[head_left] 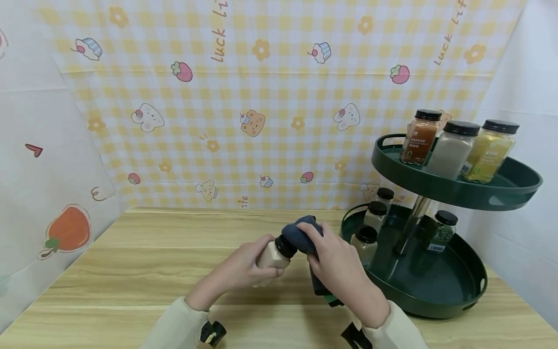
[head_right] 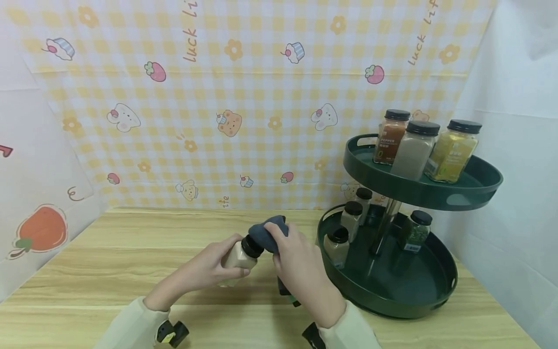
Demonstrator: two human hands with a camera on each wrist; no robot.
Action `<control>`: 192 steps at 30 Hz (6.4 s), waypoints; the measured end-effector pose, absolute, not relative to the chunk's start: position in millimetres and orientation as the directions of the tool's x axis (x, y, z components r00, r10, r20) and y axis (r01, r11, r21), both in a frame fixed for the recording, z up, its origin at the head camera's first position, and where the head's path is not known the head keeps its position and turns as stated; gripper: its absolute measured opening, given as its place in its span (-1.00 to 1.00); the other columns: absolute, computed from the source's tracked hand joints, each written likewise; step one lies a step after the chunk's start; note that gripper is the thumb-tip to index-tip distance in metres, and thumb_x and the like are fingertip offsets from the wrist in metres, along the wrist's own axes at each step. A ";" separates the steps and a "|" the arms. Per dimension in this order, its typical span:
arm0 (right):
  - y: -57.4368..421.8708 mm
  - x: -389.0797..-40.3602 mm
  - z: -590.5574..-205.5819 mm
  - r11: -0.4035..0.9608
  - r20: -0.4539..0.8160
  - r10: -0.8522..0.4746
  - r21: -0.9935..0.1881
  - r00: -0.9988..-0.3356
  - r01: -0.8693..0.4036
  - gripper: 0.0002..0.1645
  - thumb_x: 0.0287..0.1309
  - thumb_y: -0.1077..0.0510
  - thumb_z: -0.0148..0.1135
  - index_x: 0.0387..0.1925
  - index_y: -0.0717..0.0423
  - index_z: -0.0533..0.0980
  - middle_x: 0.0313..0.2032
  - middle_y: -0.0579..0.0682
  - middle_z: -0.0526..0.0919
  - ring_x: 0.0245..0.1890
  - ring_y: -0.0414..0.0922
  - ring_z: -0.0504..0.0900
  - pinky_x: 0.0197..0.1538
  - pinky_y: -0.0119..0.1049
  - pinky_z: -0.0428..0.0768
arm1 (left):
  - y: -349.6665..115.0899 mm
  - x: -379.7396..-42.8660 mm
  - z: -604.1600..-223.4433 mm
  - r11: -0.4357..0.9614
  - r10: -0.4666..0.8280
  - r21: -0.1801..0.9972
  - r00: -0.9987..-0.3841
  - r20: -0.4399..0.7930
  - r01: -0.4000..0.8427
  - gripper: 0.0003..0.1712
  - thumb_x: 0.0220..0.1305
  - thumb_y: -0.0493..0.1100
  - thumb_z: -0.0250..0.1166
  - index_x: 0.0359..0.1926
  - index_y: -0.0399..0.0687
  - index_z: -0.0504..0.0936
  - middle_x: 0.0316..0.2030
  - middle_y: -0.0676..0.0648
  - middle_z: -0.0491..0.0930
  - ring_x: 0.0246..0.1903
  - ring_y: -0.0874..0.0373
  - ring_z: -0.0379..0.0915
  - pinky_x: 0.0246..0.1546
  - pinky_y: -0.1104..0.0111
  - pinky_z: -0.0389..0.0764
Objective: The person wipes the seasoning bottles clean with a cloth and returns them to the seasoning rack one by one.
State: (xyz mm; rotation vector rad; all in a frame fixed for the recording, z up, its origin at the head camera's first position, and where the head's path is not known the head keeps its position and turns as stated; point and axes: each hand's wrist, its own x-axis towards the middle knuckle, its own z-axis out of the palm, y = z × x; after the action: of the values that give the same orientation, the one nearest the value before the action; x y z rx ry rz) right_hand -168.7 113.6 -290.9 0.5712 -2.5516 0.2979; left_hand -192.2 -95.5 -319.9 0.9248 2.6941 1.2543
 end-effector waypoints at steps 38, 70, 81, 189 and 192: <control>101.6 -146.9 -278.1 0.860 0.555 -0.385 -0.073 -0.737 -0.504 -0.37 -0.09 0.19 0.40 0.07 -0.19 0.42 -0.12 0.08 0.51 -0.35 -0.05 0.63 -0.52 -0.27 0.57 | -97.2 -190.6 -319.3 0.508 0.501 0.699 -0.833 0.235 0.503 -0.57 0.10 0.00 0.33 -0.05 0.03 0.41 -0.32 0.00 0.57 -0.42 0.24 0.46 -0.42 0.40 0.48; 105.0 -158.5 -281.7 0.886 0.397 -0.311 -0.208 -0.863 -0.415 -0.39 0.06 0.13 0.31 0.16 -0.10 0.33 -0.11 0.09 0.51 -0.41 -0.02 0.62 -0.40 -0.15 0.59 | -97.5 -189.4 -306.4 0.210 0.344 0.932 -0.915 0.211 0.294 -0.35 -0.02 -0.13 0.46 0.10 -0.03 0.39 -0.04 -0.14 0.50 -0.14 0.10 0.50 -0.17 0.29 0.52; 105.5 -163.9 -290.2 0.882 0.388 -0.345 -0.176 -0.855 -0.436 -0.39 0.04 0.15 0.32 0.15 -0.07 0.34 -0.17 0.08 0.49 -0.44 -0.03 0.61 -0.41 -0.16 0.59 | -100.1 -189.6 -305.8 0.236 0.335 0.929 -0.921 0.199 0.286 -0.37 -0.04 -0.11 0.46 0.05 -0.06 0.39 -0.12 -0.13 0.51 -0.21 0.11 0.46 -0.18 0.27 0.46; 110.8 -169.3 -289.9 0.851 0.173 -0.373 -0.327 -0.912 -0.410 -0.40 0.07 0.19 0.28 0.13 0.02 0.27 -0.10 0.10 0.48 -0.36 -0.05 0.49 -0.34 -0.16 0.48 | -98.1 -187.3 -304.5 0.257 0.318 0.930 -0.932 0.174 0.261 -0.35 -0.07 -0.12 0.48 0.09 -0.01 0.44 -0.08 -0.11 0.53 -0.23 0.11 0.48 -0.21 0.28 0.49; 112.9 -171.4 -291.0 0.862 0.141 -0.370 -0.315 -0.918 -0.396 -0.42 0.06 0.18 0.28 0.12 -0.01 0.28 -0.12 0.10 0.49 -0.38 -0.06 0.47 -0.35 -0.16 0.46 | -100.7 -187.2 -302.0 0.218 0.331 0.946 -0.930 0.159 0.240 -0.36 -0.04 -0.13 0.46 0.11 -0.03 0.42 -0.07 -0.14 0.53 -0.19 0.10 0.49 -0.17 0.29 0.51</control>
State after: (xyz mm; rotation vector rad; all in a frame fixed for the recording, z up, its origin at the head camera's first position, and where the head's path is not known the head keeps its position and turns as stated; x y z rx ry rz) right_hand -171.4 112.9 -291.0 0.6099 -2.9580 0.5258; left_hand -187.2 -100.7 -302.0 0.5618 2.3912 1.8332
